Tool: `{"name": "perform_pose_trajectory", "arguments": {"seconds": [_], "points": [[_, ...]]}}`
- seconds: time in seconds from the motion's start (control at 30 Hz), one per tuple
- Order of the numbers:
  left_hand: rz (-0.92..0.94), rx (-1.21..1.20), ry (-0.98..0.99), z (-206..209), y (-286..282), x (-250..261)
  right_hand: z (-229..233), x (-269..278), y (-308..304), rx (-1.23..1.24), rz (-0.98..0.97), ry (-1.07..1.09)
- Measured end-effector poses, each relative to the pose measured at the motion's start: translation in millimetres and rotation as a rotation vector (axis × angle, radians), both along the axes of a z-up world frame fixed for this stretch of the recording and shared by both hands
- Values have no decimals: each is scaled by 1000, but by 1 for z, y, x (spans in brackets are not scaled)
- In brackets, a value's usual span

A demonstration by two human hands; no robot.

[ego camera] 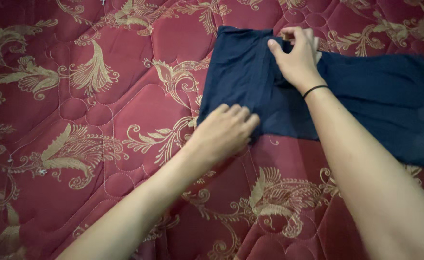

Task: The person irons a dark short-sleeved shirt laid flat on a bed, moving a purple electric iron across the fabric with one hand while the other hand holds the shirt steady. They reposition and fold the shirt over and continue ironing the folded sections.

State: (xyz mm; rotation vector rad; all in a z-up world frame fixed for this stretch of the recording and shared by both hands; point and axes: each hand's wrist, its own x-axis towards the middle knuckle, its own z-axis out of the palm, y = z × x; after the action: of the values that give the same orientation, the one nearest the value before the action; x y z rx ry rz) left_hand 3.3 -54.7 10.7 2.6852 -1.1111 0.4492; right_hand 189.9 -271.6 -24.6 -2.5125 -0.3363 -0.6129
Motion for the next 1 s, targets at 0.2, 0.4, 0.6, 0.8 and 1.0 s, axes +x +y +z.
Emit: {"name": "perform_pose_trajectory", "arguments": {"seconds": [0.2,0.4,0.6,0.8,1.0], "points": [[-190,-7,95,-21,-10,-1,-22,45,4,43,76,148],[-205,-227,178,-28,22,72,-8,20,26,87,27,-32],[268,-826,260,-42,89,194,37,-105,49,59,240,-100],[217,-555,123,-52,91,228,65,-203,79,-292,638,-67],[269,-526,192,-55,92,244,43,-187,99,-377,635,-193]]}}
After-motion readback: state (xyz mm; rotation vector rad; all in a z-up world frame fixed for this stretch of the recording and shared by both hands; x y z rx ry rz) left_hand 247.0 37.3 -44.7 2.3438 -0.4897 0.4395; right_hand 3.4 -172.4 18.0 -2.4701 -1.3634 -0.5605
